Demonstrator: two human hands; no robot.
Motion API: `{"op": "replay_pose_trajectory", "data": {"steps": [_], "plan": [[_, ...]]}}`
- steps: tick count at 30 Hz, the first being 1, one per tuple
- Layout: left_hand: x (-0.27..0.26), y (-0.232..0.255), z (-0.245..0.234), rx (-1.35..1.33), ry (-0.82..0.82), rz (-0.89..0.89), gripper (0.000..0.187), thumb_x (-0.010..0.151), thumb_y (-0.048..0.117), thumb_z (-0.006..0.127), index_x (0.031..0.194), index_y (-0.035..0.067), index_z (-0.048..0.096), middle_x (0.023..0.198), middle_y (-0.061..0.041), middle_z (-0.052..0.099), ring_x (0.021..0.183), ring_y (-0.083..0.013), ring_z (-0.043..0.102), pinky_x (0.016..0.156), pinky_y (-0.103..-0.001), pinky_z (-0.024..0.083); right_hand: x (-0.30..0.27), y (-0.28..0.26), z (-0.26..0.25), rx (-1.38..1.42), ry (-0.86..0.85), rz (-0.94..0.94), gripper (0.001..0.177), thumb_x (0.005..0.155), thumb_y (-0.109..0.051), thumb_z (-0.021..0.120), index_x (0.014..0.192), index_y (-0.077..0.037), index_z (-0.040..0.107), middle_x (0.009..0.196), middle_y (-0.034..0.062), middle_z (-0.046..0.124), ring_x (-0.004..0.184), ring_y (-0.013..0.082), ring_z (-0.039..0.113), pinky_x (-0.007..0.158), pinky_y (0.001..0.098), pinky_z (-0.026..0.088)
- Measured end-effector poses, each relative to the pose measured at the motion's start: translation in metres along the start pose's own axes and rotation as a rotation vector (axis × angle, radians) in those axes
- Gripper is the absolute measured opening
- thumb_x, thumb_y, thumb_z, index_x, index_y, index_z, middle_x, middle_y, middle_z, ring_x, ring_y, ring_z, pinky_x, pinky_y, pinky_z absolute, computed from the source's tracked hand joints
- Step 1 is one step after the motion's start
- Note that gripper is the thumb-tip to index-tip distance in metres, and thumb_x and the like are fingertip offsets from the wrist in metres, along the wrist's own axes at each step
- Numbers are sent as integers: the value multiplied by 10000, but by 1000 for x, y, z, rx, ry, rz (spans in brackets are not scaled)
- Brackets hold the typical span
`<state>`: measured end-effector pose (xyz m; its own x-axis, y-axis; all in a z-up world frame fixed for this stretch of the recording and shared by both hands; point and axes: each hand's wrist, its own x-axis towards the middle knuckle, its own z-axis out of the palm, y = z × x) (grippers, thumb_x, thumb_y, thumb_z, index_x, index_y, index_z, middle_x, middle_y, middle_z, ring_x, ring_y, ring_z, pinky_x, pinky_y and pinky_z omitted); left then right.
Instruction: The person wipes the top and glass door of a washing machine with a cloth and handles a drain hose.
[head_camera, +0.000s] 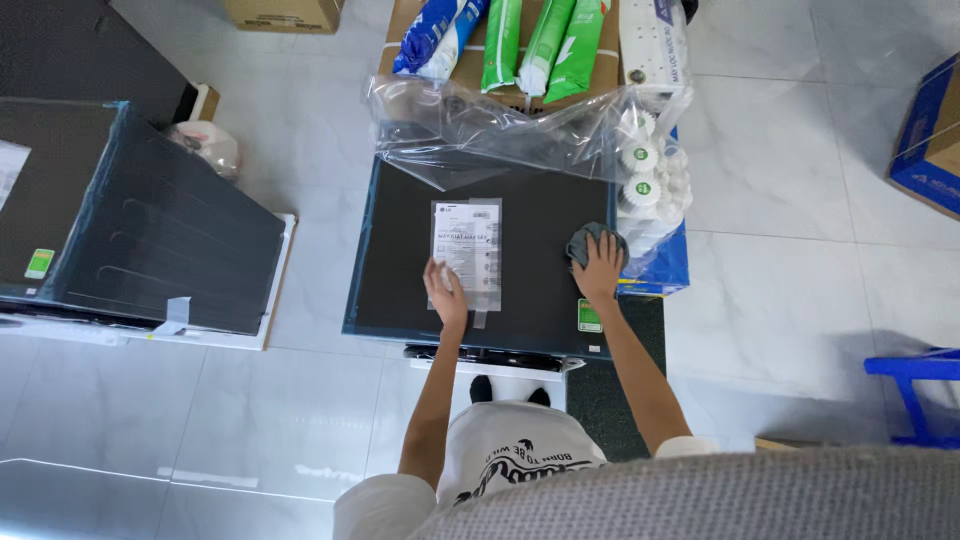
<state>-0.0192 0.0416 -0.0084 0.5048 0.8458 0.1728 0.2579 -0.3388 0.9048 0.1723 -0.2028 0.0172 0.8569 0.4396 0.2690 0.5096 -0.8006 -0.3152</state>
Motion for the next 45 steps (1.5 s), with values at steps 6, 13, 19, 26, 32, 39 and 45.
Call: {"op": "replay_pose_trajectory", "data": {"steps": [6,13,19,26,32,39,45], "plan": [[84,-37,-49,378,215,137,334,1057,215,536,1285,-15,618,1455,-212,547,1340,-399,514,1131,-529,394,-66,-28,17,-81,-28,17,800,867,-379,736,1554,-105,432,1639,223,320,1540,412,216,1248,579,141],[117,-49,-39,605,120,174,380,1053,265,508,1311,31,658,1552,-136,508,1470,-324,414,1210,-517,287,-71,-92,58,40,-116,-44,782,848,-344,732,1550,-145,452,1654,185,316,1545,403,237,1254,563,162],[123,-58,-25,722,119,127,463,1102,336,445,1423,42,600,1597,-124,472,1492,-290,398,1209,-493,291,37,-68,71,5,-100,-12,763,895,-361,710,1569,-139,429,1672,195,284,1558,401,207,1269,562,127],[122,-66,-18,847,74,89,524,1105,379,406,1500,59,535,1636,-127,400,1507,-298,352,1195,-511,292,129,-85,101,-4,-155,1,759,942,-412,653,1590,-124,382,1676,201,236,1560,405,141,1249,573,76],[122,-68,-16,865,71,78,519,1104,370,403,1505,63,524,1642,-124,393,1509,-297,348,1195,-511,291,121,-87,111,13,-129,-70,734,959,-422,645,1590,-134,404,1683,196,258,1562,407,168,1262,570,105],[124,-69,-19,875,59,134,517,1113,363,402,1492,45,551,1642,-140,391,1507,-302,347,1197,-515,289,62,-28,62,-53,-42,87,723,953,-387,662,1577,-113,423,1669,198,287,1559,400,187,1263,573,132],[99,-61,-31,410,146,119,335,1105,241,488,1325,45,648,1466,-118,598,1371,-308,525,1189,-495,372,-32,-26,51,-53,-11,189,751,910,-377,692,1561,-112,427,1659,198,297,1545,407,198,1247,573,136]]}}
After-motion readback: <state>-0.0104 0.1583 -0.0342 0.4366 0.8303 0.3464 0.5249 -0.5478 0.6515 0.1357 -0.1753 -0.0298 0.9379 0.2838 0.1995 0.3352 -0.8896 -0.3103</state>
